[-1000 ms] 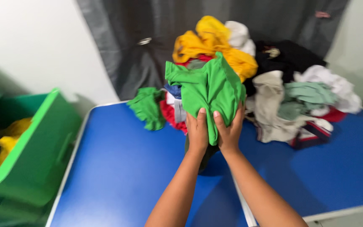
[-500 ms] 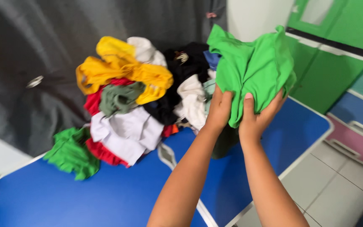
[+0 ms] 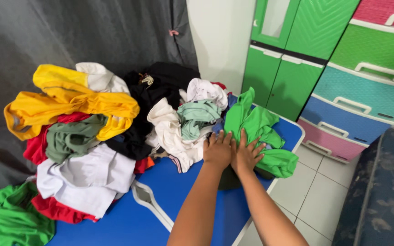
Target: The person takes various pieces of clothing out of a green plastic drawer unit and places them onto a blue folding table.
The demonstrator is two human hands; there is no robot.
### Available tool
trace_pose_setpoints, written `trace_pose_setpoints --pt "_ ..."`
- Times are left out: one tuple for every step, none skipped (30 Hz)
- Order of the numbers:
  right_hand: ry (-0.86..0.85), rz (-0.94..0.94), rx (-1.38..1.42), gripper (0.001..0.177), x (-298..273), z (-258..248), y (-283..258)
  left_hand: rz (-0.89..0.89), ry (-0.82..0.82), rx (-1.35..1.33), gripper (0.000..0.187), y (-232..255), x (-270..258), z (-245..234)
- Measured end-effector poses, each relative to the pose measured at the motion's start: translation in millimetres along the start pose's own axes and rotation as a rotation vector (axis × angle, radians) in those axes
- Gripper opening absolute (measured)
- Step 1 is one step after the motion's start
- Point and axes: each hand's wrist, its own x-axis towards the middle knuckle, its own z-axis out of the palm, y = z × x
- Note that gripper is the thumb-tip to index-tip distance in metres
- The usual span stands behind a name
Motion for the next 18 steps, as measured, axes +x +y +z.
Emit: trace_pose_setpoints --pt "0.015 0.002 0.017 0.070 2.4 1.8 -0.3 -0.009 0.006 -0.005 0.059 1.1 -1.0 -0.7" --pt "0.029 0.003 0.034 0.070 4.3 2.4 -0.7 -0.017 0.012 -0.010 0.059 2.3 -0.8 -2.9" --pt "0.040 0.007 0.049 0.069 3.2 2.2 1.1 -0.011 0.036 -0.011 0.059 3.4 -1.9 -4.9" --pt "0.058 -0.010 0.054 0.070 1.5 1.4 2.8 -0.006 0.059 -0.012 0.059 4.8 -2.5 -8.1" --pt "0.078 -0.031 0.060 0.070 0.9 -0.3 2.3 -0.001 0.087 -0.013 0.060 6.5 -1.7 -13.6" --pt "0.097 -0.051 0.067 0.070 0.1 -2.8 1.5 -0.001 0.098 -0.035 0.059 8.8 -2.1 -19.0" --pt "0.108 -0.062 0.072 0.070 -1.2 -5.4 0.1 -0.004 0.109 -0.056 0.059 10.2 -4.0 -23.8" --pt "0.119 -0.073 0.077 0.070 -2.4 -8.8 -1.7 -0.007 0.120 -0.078 0.059 11.8 -5.4 -28.1" --pt "0.125 -0.086 0.081 0.070 -4.9 -12.1 -4.5 -0.001 0.172 -0.093 0.058 12.6 -7.3 -31.7" --pt "0.132 -0.110 0.086 0.069 -7.4 -15.8 -8.2 0.004 0.224 -0.108 0.058 13.2 -9.1 -34.5" --pt "0.137 -0.136 0.092 0.069 -9.7 -19.4 -13.2 0.007 0.277 -0.122 0.057 12.5 -10.9 -36.8" --pt "0.143 -0.161 0.098 0.068 -12.6 -23.5 -18.6 0.004 0.323 -0.127 0.056 10.7 -13.0 -38.8" --pt "0.139 -0.187 0.116 0.067 -16.7 -26.4 -25.7 -0.003 0.371 -0.132 0.055 7.4 -15.5 -41.0" --pt "0.135 -0.213 0.134 0.066 -22.3 -28.3 -33.7 -0.009 0.418 -0.137 0.055 3.5 -18.7 -43.1" --pt "0.129 -0.244 0.154 0.065 -27.0 -29.8 -43.6 -0.013 0.480 -0.129 0.053 -2.5 -21.9 -46.6" --pt "0.135 -0.279 0.146 0.064 -31.6 -31.8 -52.8 -0.017 0.542 -0.120 0.051 -8.8 -25.4 -50.8" --pt "0.138 -0.318 0.142 0.063 -36.8 -31.7 -64.2 -0.025 0.606 -0.106 0.049 -17.5 -30.1 -56.6" --pt "0.141 -0.357 0.139 0.062 -42.1 -31.5 -75.5 -0.036 0.658 -0.088 0.049 -25.7 -35.5 -63.2"
